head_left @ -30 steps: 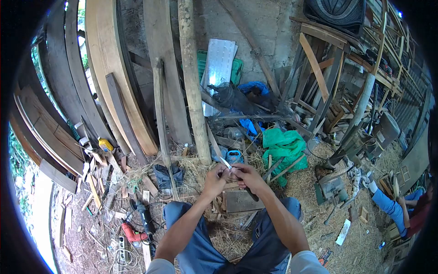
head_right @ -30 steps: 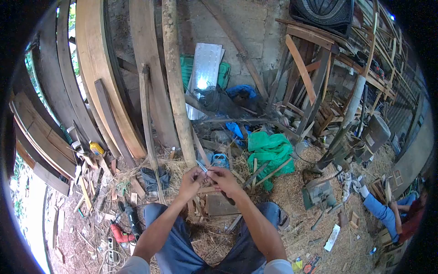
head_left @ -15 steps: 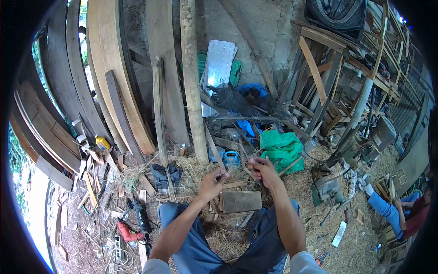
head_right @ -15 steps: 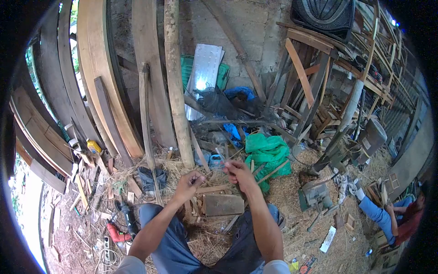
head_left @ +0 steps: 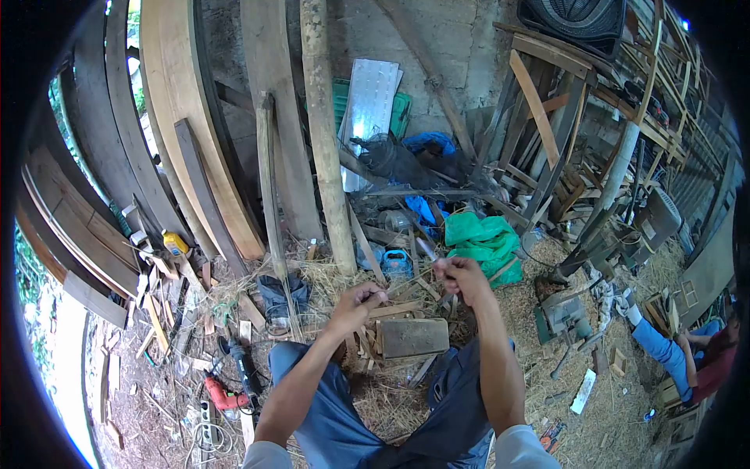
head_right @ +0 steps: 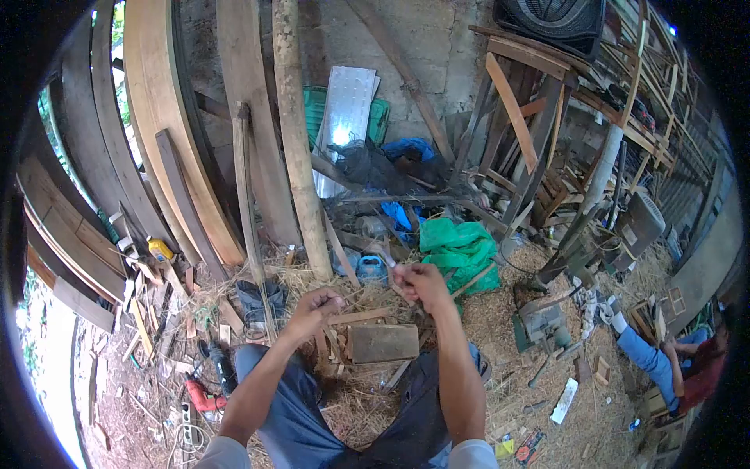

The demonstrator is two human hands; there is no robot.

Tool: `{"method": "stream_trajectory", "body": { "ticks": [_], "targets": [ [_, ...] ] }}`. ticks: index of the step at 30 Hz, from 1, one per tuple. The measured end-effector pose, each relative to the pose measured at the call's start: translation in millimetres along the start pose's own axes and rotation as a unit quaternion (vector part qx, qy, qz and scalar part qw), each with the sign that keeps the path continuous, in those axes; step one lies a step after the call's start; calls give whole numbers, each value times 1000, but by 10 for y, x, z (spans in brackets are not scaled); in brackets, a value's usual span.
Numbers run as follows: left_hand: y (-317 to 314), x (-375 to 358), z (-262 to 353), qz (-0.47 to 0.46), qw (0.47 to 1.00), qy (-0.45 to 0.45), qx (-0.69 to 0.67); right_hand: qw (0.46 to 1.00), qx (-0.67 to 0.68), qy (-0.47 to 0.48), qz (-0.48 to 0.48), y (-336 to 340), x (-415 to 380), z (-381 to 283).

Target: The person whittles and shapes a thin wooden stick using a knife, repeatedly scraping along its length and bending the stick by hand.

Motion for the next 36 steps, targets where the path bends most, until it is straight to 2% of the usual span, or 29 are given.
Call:
{"method": "stream_trajectory", "body": {
  "ticks": [2, 3, 5, 6, 8, 11, 13, 15, 18, 20, 21, 23, 25, 27, 29, 33, 36],
  "targets": [
    [56, -36, 46, -6, 1000, 18, -24, 1000, -7, 22, 21, 179, -20, -78],
    [78, -52, 58, -12, 1000, 16, 17, 999, -8, 23, 20, 271, -9, -90],
    [154, -71, 53, -18, 998, 14, 57, 991, 15, 51, 120, 495, -15, -101],
    [230, -69, 43, 2, 999, 13, 36, 991, 16, 51, 121, 581, -28, -113],
    [310, -25, 11, 42, 999, -19, -4, 972, 123, 138, 147, 697, -7, -153],
    [317, 35, -77, 47, 997, -51, 32, 979, 97, 93, 151, 439, -91, -139],
    [221, -9, 45, 35, 998, -33, 34, 983, 87, 93, 132, 190, -129, -132],
    [105, -75, 198, 25, 999, -14, 36, 984, 48, 147, 93, -85, -202, -170],
    [-48, -192, 298, 21, 999, 0, 29, 984, 46, 152, 81, -295, -247, -158],
    [-93, -375, 268, 1, 996, -51, 72, 984, 59, 157, 58, -366, -320, -153],
    [-96, -484, 271, 5, 996, -48, 73, 983, 74, 165, 39, -397, -350, -130],
    [-111, -717, 262, -26, 996, 61, 65, 984, 86, 155, 34, -436, -463, -45],
    [-117, -866, 279, -42, 995, 71, 59, 988, 76, 133, 17, -534, -672, -95],
    [-152, -997, 223, -62, 995, 73, -37, 986, 91, 138, 13, -579, -723, -73],
    [-183, -1076, 288, -78, 994, 63, -39, 990, 79, 115, 7, -596, -747, -28],
    [-287, -1047, 418, -55, 994, 67, -60, 993, 43, 112, -19, -700, -800, 26],
    [-387, -956, 647, 45, 997, 42, -54, 990, 26, 119, -69, -784, -801, 116]
  ]
}}
Point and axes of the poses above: each hand's wrist, its own x-axis towards the middle knuckle, its own y-axis out of the back of the hand, z = x × y, the point moved 2 cm from there along x, towards the middle knuckle, and after that the axes turned 6 degrees about z, right-handed, at the moved point
